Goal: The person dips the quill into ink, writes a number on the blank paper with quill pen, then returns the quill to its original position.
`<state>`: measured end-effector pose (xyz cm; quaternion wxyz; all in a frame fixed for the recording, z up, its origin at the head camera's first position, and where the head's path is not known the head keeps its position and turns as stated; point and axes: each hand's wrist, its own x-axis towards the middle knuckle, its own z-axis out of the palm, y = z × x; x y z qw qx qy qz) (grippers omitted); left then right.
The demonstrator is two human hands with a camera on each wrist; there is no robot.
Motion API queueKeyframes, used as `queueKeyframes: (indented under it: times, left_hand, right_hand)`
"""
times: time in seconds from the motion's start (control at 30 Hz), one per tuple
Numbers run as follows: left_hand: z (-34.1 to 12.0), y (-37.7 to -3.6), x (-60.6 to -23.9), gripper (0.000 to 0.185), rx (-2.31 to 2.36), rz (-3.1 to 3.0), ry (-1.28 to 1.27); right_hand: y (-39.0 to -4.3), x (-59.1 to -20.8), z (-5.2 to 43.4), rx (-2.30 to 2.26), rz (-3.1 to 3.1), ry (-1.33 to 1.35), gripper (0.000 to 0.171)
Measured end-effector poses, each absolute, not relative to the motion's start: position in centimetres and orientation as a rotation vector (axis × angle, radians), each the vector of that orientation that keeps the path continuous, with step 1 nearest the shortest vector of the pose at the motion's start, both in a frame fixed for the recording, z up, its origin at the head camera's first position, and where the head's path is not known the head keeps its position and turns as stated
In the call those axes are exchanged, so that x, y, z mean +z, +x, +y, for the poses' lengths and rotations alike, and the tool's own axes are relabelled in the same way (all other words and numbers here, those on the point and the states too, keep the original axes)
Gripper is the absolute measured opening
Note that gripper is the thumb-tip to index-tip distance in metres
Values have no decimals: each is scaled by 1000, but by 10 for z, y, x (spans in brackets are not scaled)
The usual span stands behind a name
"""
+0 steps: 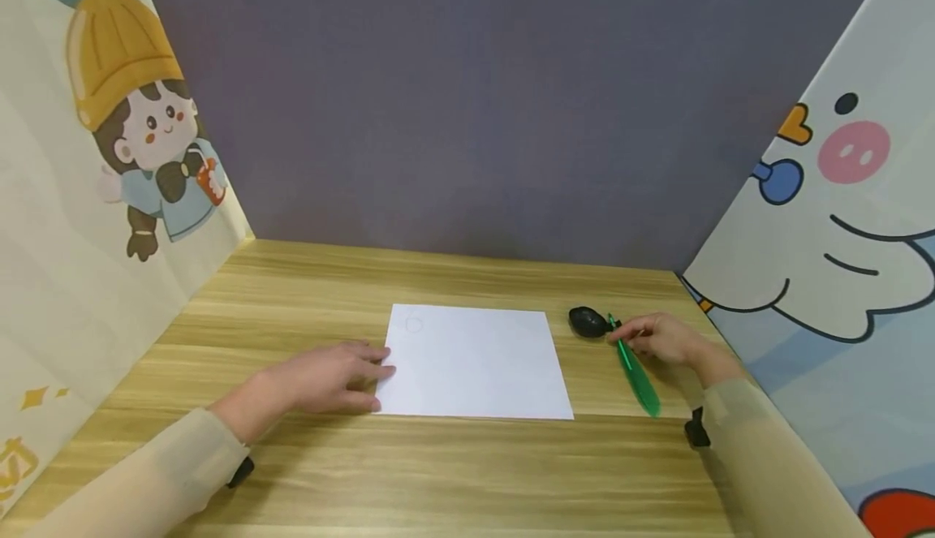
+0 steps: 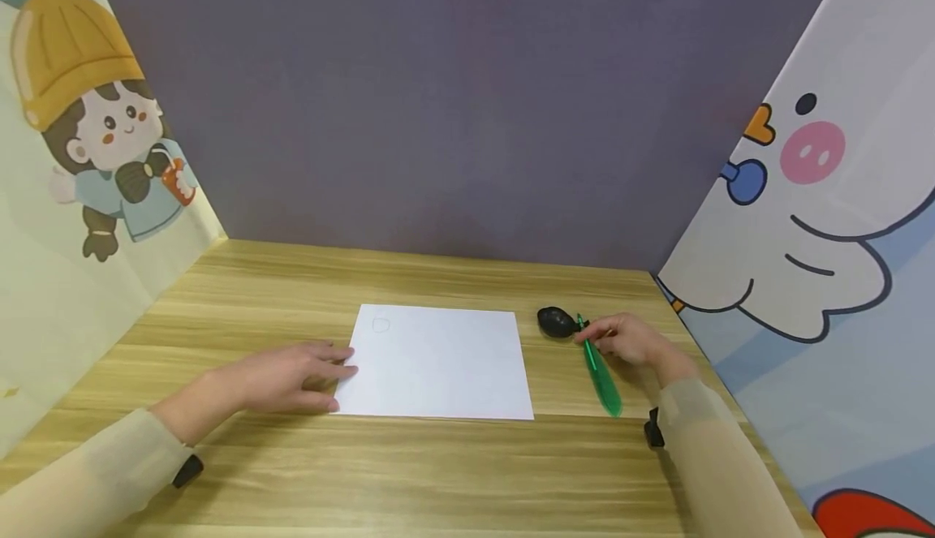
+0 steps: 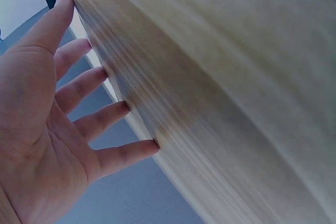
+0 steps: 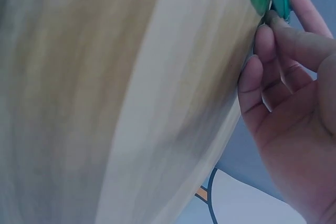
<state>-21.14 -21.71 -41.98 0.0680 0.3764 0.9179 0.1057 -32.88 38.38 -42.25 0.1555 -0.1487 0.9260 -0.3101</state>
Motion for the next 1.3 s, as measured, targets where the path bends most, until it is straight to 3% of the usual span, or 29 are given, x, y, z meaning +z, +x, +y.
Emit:
queueKeyframes:
  times: [0.87,1.3]
  left_hand:
    - [-217,-213,-421,60,286,2777,1142]
    - [-216,-212,-421,60,303,2775,1156]
  right_hand:
    - [-329,-425,385,-774,2742,-539,36]
    - [-325,-422,386,-778,2786,-633,25]
